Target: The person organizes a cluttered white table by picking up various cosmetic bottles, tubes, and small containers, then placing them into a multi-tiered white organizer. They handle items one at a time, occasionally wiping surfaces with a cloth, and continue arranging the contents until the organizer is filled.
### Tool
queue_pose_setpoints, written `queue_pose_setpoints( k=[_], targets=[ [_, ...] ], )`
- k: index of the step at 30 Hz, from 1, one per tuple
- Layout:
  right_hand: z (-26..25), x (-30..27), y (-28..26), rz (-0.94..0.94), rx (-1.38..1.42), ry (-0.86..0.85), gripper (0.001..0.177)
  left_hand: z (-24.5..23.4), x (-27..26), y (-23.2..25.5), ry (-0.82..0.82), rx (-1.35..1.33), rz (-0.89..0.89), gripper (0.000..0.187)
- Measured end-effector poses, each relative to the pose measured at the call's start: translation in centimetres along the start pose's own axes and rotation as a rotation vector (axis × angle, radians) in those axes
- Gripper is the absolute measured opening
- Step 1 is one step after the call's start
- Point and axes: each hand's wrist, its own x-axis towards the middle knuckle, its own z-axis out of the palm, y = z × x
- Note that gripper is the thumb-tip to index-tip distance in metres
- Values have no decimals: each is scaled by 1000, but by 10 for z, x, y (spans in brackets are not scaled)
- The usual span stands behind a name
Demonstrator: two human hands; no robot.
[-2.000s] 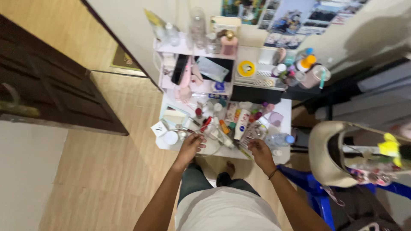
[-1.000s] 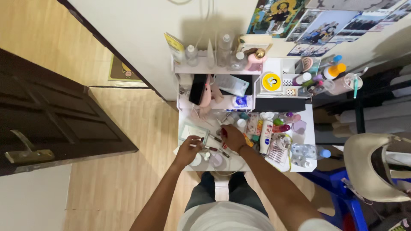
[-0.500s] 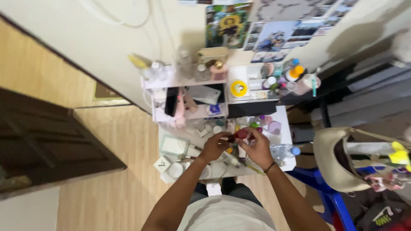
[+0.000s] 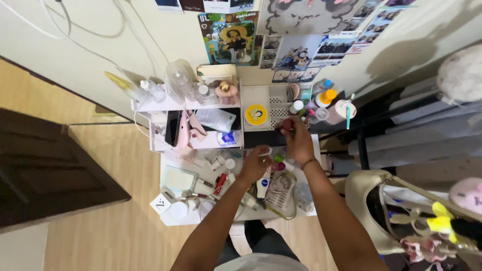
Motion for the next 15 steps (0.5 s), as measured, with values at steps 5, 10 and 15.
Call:
queue_pose_setpoints(
  k=[5, 10, 15],
  targets=[
    [30, 33, 44, -123, -58, 10, 51, -12, -26, -12, -90, -82, -122, 37],
    [46, 44, 69, -64, -36, -126, 51, -27, -50, -20, -33, -29, -189, 34],
    [52, 49, 69, 13, 136, -213, 49, -29, -59, -20, -31, -86, -186, 29]
  ],
)
